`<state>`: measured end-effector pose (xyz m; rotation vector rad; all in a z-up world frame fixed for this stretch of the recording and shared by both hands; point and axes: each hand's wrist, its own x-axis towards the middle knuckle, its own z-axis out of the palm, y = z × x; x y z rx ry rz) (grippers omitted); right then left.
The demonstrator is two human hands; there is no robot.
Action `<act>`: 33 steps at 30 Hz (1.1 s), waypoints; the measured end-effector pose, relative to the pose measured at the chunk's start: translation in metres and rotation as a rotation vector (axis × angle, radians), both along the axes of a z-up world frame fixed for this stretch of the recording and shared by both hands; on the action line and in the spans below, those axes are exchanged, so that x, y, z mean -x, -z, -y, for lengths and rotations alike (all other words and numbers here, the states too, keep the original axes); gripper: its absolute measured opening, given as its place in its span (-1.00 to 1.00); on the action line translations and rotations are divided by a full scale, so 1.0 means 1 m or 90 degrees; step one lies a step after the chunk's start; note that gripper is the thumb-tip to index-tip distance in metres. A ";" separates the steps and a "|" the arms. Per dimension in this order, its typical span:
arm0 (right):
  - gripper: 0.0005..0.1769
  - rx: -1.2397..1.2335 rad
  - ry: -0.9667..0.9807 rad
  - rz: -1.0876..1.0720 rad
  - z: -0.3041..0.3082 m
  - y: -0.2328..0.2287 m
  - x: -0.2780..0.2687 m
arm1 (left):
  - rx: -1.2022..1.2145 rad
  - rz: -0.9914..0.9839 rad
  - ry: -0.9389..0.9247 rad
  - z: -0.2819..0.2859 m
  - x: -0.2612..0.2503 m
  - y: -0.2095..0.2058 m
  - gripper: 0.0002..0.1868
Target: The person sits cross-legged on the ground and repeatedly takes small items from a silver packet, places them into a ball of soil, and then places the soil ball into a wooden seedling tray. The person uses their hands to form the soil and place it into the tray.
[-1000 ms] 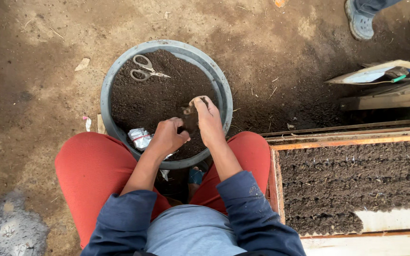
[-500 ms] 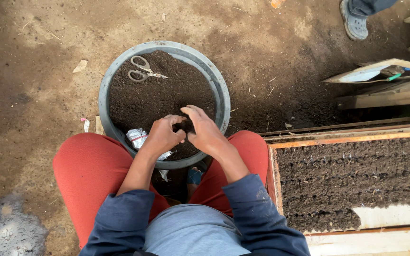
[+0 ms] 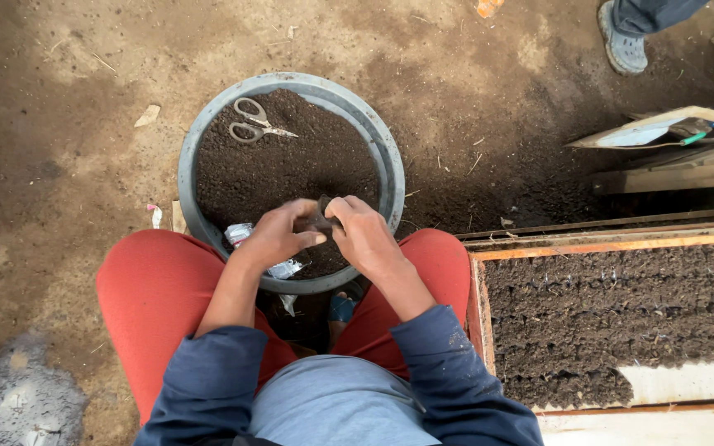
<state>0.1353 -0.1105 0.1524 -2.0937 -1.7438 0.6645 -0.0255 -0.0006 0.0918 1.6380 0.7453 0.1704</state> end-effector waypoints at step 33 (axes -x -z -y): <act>-0.67 0.095 0.084 0.058 -0.022 0.034 -0.033 | 0.214 0.085 -0.114 0.000 -0.016 0.103 -0.57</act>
